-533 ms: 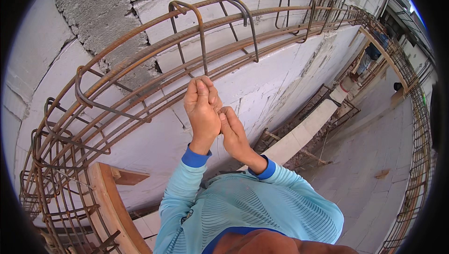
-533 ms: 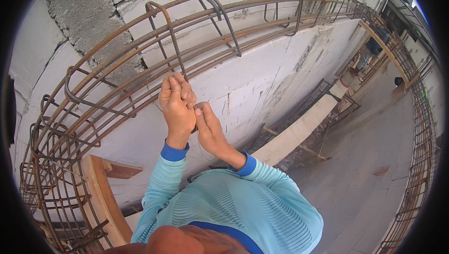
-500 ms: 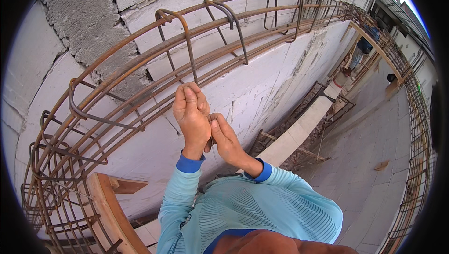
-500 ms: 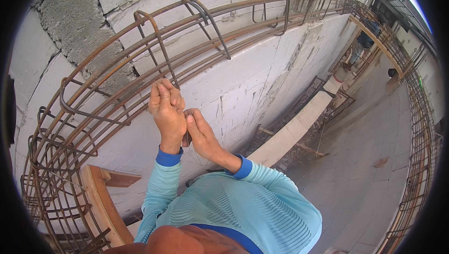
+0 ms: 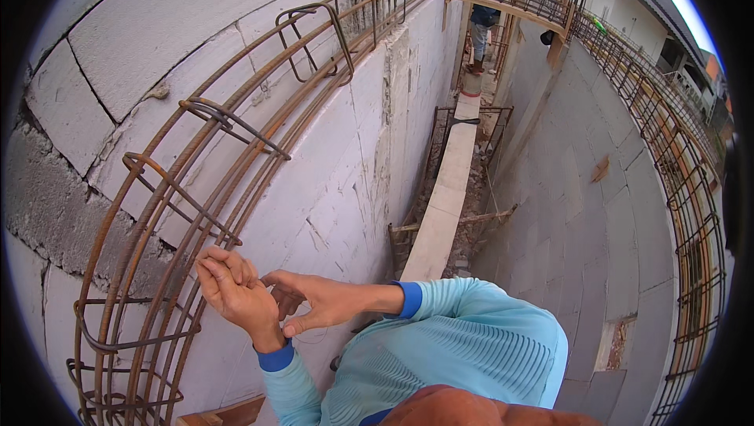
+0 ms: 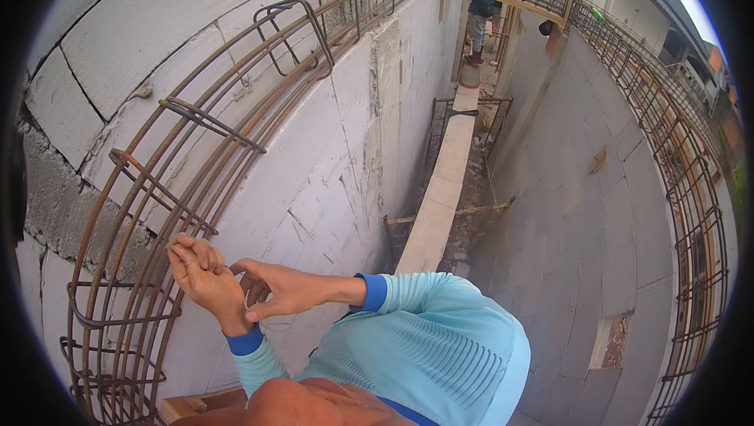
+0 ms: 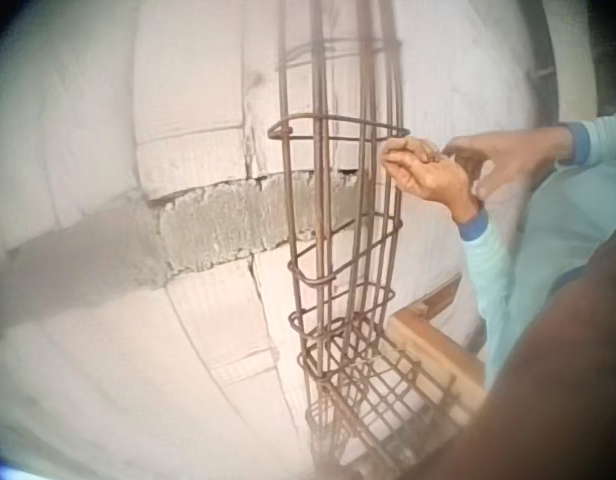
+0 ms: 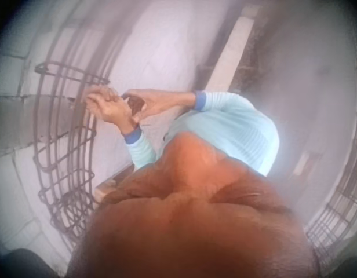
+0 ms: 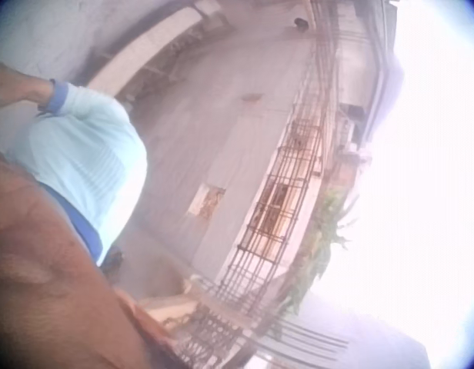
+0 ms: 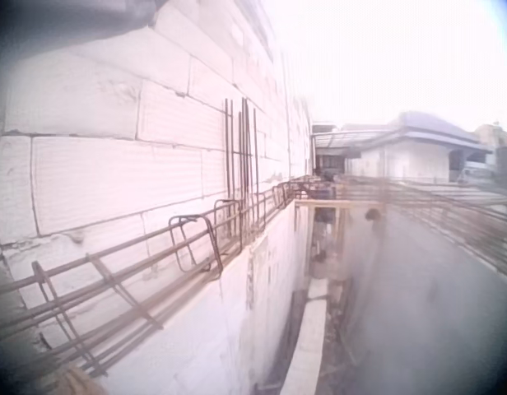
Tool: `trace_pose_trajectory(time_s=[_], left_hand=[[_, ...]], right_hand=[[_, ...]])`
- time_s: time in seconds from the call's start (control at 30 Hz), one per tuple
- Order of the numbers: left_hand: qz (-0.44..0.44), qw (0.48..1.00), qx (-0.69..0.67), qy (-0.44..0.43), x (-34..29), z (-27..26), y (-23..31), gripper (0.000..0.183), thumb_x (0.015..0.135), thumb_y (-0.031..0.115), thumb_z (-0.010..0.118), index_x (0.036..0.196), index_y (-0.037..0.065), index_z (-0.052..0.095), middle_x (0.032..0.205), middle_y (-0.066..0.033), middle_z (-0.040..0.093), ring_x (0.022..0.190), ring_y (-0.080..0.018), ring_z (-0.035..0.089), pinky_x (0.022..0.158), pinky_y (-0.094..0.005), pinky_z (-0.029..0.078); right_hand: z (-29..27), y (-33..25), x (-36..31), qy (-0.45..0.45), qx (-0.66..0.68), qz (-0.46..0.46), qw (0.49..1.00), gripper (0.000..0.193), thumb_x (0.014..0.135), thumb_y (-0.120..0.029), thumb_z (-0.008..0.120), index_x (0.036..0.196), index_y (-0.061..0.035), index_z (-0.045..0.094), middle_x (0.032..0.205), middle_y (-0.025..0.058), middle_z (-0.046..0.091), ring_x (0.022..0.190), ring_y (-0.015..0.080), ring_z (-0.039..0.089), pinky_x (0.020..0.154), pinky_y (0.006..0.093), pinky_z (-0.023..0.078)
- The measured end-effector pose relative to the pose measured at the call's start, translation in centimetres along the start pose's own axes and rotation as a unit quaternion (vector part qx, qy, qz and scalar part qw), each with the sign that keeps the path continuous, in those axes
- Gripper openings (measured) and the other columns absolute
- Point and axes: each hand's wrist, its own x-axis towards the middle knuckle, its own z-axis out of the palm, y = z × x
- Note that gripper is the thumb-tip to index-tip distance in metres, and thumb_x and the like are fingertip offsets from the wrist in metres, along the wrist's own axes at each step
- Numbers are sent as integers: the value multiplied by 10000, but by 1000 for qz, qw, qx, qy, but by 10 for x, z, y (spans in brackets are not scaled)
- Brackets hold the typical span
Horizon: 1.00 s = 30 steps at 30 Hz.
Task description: The person uses a hammer to tap and align sections of a curved rebar cage against a white block wall. They then tie rebar intersections with wire using pliers, securing the structure in place.
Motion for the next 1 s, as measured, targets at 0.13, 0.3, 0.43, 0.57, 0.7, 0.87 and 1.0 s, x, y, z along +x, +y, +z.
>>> trace_pose_trajectory(time_s=[0.13, 0.3, 0.43, 0.57, 0.7, 0.87, 1.0], left_hand=[[-46, 998, 4, -38, -9, 4, -9, 274, 1115, 288, 434, 957, 78, 513, 649, 55, 311, 550, -39, 222, 491, -221, 199], [-34, 998, 30, -35, -11, -2, -9, 268, 1117, 271, 413, 949, 78, 492, 653, 40, 332, 550, -45, 239, 492, -227, 208], [30, 993, 56, -96, -17, -1, -18, 253, 1120, 246, 385, 955, 75, 470, 667, 26, 351, 554, -56, 259, 501, -232, 224], [10, 989, 44, -140, -20, -5, -19, 257, 1118, 264, 385, 994, 59, 478, 695, 22, 358, 592, -69, 288, 537, -244, 258], [-4, 985, 76, -154, -20, -9, -16, 262, 1111, 285, 407, 1044, 42, 481, 737, 13, 379, 646, -79, 320, 595, -253, 302], [29, 968, 141, -206, -21, -15, -16, 236, 1111, 279, 408, 1057, 54, 461, 818, -9, 408, 701, -93, 358, 651, -265, 343], [31, 959, 176, -222, -25, -19, -17, 244, 1119, 302, 386, 1023, 83, 437, 855, -14, 397, 732, -104, 367, 683, -280, 349]], right_hand=[[-6, -6, 4, -54, 82, 129, 987, 541, 988, -251, 692, 1356, 35, 416, 1178, 130, 620, 954, 182, 637, 883, 328, 524], [-7, -1, -1, -58, 163, 191, 966, 528, 962, -255, 734, 1319, 13, 453, 1095, 76, 606, 921, 154, 605, 866, 314, 516], [4, 8, -6, 12, 113, 65, 991, 362, 994, -225, 668, 1213, 19, 516, 981, 56, 622, 886, 152, 592, 845, 299, 496], [3, 12, -8, -21, 157, 125, 979, 307, 1006, -225, 647, 1181, -2, 528, 1007, 52, 604, 961, 131, 581, 869, 313, 506], [-3, 11, -9, -6, 250, 236, 939, 253, 1013, -227, 627, 1149, -34, 537, 1009, 44, 591, 988, 134, 579, 876, 341, 503], [-1, 11, -6, 34, 162, 148, 975, 194, 1042, -235, 577, 1101, -54, 541, 917, 23, 575, 879, 127, 573, 802, 298, 486], [2, 11, -1, 76, 130, 113, 982, 197, 1056, -265, 555, 1062, -69, 547, 923, 25, 571, 847, 117, 557, 759, 291, 473]])
